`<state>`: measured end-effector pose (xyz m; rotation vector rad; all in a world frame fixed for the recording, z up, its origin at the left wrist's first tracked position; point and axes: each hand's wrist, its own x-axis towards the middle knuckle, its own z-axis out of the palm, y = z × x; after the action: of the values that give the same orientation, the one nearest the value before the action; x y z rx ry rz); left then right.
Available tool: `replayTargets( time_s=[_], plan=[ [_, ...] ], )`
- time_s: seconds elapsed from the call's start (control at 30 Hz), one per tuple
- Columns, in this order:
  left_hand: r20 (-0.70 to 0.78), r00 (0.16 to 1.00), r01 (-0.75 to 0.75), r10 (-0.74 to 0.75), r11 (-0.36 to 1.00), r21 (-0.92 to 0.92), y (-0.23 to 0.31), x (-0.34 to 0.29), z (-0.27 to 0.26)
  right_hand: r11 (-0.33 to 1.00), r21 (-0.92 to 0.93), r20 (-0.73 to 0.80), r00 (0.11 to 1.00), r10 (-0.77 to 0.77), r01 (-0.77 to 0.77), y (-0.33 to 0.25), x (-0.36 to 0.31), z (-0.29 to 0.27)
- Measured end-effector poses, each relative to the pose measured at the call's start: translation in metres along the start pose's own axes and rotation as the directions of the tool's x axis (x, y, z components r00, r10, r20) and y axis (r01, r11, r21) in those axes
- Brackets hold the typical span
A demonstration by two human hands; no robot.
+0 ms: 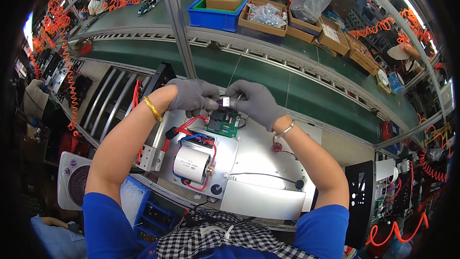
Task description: The person uses a pneumatic screwdriver to fasten a black metal grille onto a silver electronic device on a conveyor line. They then receive a stack of wrapped grilles from a coworker, unwrap one, and proceed to connect red and black wires to a circuit board inside the device.
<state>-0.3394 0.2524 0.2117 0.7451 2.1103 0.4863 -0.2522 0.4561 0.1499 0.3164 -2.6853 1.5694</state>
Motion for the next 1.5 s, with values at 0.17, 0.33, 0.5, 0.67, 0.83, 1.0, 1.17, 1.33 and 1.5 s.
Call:
replayTargets(
  time_s=[0.17,0.33,0.5,0.67,0.83,1.0,1.17,1.33,1.5],
  plan=[
    [-0.04,0.998,0.053,-0.046,0.977,0.206,0.01,-0.007,-0.004,0.996,-0.003,-0.098,0.991,0.092,-0.093,0.03,-0.018,-0.008],
    [-0.141,0.987,0.139,-0.074,0.829,0.542,-0.003,0.009,0.0,0.981,-0.125,-0.179,0.976,0.121,-0.145,0.061,-0.037,-0.006],
    [-0.128,0.979,0.203,-0.157,0.76,0.618,-0.005,0.019,0.003,0.989,-0.114,-0.238,0.969,0.068,-0.097,0.082,-0.044,-0.001],
    [-0.082,0.965,0.257,-0.251,0.822,0.508,-0.003,0.022,-0.001,0.985,-0.152,-0.227,0.973,0.045,-0.081,0.08,-0.043,0.002],
    [-0.065,0.961,0.272,-0.27,0.872,0.407,-0.004,0.027,0.0,0.989,-0.142,-0.213,0.977,0.009,-0.04,0.084,-0.043,0.002],
    [-0.045,0.948,0.307,-0.314,0.872,0.382,-0.003,0.03,0.002,0.986,-0.144,-0.195,0.979,0.053,-0.082,0.083,-0.042,0.002],
    [-0.038,0.96,0.267,-0.278,0.865,0.425,-0.003,0.033,0.003,0.988,-0.148,-0.198,0.98,0.023,-0.053,0.088,-0.043,0.001],
    [-0.051,0.968,0.238,-0.247,0.825,0.513,-0.008,0.036,0.004,0.992,-0.127,-0.209,0.978,-0.005,-0.022,0.089,-0.041,0.004],
    [-0.068,0.956,0.284,-0.285,0.843,0.457,-0.006,0.036,0.006,0.988,-0.154,-0.218,0.976,-0.013,-0.021,0.085,-0.042,0.004]
  ],
)
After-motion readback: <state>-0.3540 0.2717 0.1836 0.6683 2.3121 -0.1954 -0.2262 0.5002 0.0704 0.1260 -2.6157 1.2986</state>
